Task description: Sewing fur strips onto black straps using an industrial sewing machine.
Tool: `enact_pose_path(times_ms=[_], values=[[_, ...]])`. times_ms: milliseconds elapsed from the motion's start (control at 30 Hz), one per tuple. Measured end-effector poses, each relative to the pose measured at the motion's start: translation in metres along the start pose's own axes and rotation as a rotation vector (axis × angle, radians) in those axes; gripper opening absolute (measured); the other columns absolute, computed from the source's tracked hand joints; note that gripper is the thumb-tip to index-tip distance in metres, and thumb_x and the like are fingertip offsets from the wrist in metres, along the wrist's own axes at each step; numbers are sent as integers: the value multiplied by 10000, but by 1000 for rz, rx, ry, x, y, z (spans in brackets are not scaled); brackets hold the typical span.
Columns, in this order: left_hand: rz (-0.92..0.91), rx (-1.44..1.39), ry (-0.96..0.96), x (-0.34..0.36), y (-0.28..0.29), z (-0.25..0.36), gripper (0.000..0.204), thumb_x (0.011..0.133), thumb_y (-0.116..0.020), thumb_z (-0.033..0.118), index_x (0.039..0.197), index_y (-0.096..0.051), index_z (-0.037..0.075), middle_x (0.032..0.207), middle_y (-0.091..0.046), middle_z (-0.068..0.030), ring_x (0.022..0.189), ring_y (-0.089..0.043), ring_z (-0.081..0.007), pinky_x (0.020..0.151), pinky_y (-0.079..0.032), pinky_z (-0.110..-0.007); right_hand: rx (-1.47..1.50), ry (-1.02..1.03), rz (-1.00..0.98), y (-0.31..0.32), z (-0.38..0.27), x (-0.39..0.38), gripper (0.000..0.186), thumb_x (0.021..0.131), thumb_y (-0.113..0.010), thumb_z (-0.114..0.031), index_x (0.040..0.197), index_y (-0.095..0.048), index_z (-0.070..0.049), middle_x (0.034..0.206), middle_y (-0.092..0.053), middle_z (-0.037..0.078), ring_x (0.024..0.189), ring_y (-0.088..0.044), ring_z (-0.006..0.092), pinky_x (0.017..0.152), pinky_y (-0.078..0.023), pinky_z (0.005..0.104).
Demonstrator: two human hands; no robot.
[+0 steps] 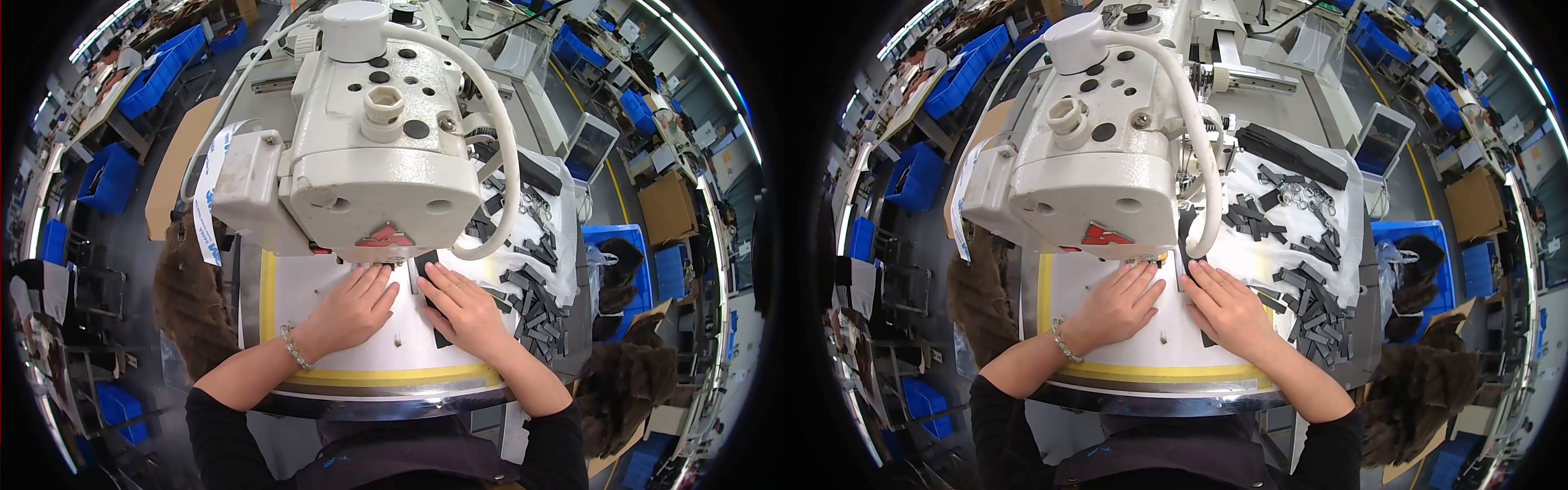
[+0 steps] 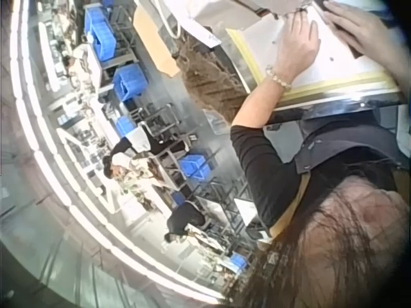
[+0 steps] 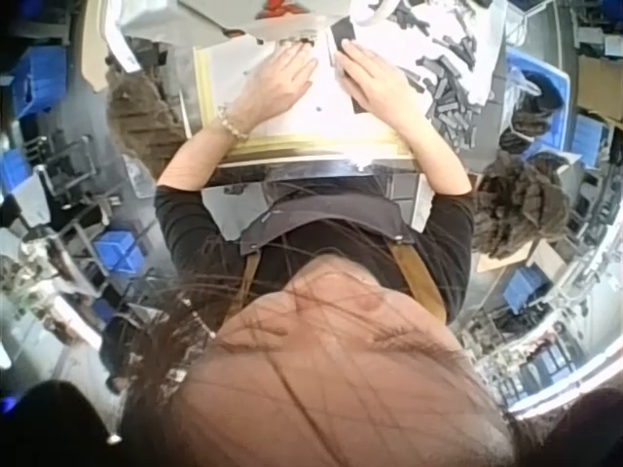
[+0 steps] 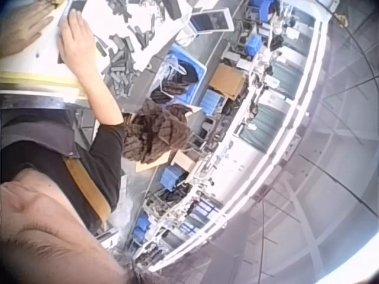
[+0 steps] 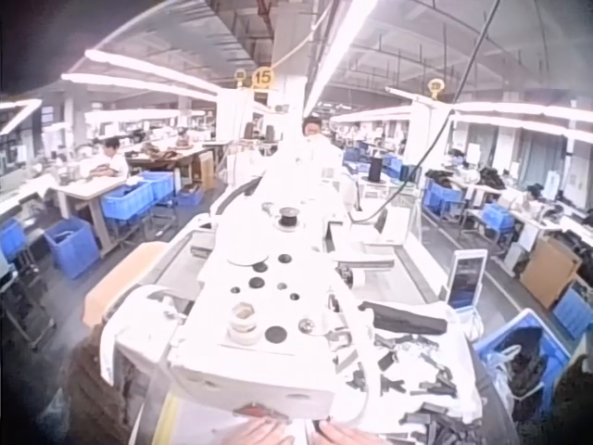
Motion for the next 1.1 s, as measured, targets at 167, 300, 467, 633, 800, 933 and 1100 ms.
enact_pose_path(times_ms=[167, 300, 467, 633, 800, 933, 1100], values=[[-32, -50, 7, -1, 0, 0, 391, 817, -679, 193, 1149, -622, -5, 1215, -602, -217, 1158, -569, -340, 999, -442, -442, -53, 7, 106, 26, 6, 4, 407, 797, -719, -121, 1182, -625, -28, 1206, -635, 159, 1101, -638, 285, 919, -514, 388], [-5, -66, -49, 0, 6, 6, 293, 830, -627, 143, 1095, -649, 20, 1173, -628, -189, 1117, -598, -309, 957, -466, -424, -228, -216, 309, 89, 64, -27, 346, 791, -723, -112, 1130, -666, -70, 1116, -684, 121, 995, -674, 259, 834, -531, 363], [-28, -95, -297, -3, 12, 20, 220, 821, -643, 104, 1035, -677, 66, 1103, -659, -119, 1033, -634, -252, 868, -485, -362, -412, -553, 648, 172, 205, -130, 209, 818, -677, -78, 1023, -690, -39, 970, -705, 132, 845, -678, 308, 744, -528, 362], [-34, -106, -361, -2, 15, 27, 216, 827, -634, 90, 1037, -686, 106, 1046, -677, -75, 983, -642, -232, 851, -491, -371, -457, -1280, 618, 165, 362, -321, 337, 807, -685, -159, 1128, -646, -66, 1113, -587, 196, 1036, -601, 348, 895, -487, 397], [-137, -153, -281, -2, 18, 25, 280, 726, -708, 56, 1001, -692, 109, 964, -692, -48, 852, -674, -225, 746, -508, -349, -365, -2131, 243, 82, 391, -478, 992, 752, -746, -468, 1531, -170, -257, 1547, -135, 267, 1375, -277, 464, 1098, -266, 567], [-80, -237, -317, 0, 21, 19, 452, 750, -755, 133, 1187, -653, 77, 1098, -674, -140, 871, -675, -309, 678, -514, -398, -160, -2364, 440, 70, 392, -503, 1252, 655, -744, -676, 1550, 43, -293, 1578, -56, 279, 1403, -240, 469, 1106, -222, 603], [-118, -215, -244, 3, 19, 12, 391, 786, -683, 115, 1175, -649, 83, 1100, -667, -129, 817, -653, -301, 666, -504, -424, -215, -2253, 448, 72, 423, -492, 1378, 572, -829, -633, 1532, 104, -309, 1574, 22, 294, 1394, -256, 497, 1068, -276, 654]])
Point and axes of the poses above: each hand's wrist, its own x-axis towards the middle knuckle, its own y-axis out of the back of the hand, z = x × y, the point moved 7 cm from there along x, towards the middle knuckle
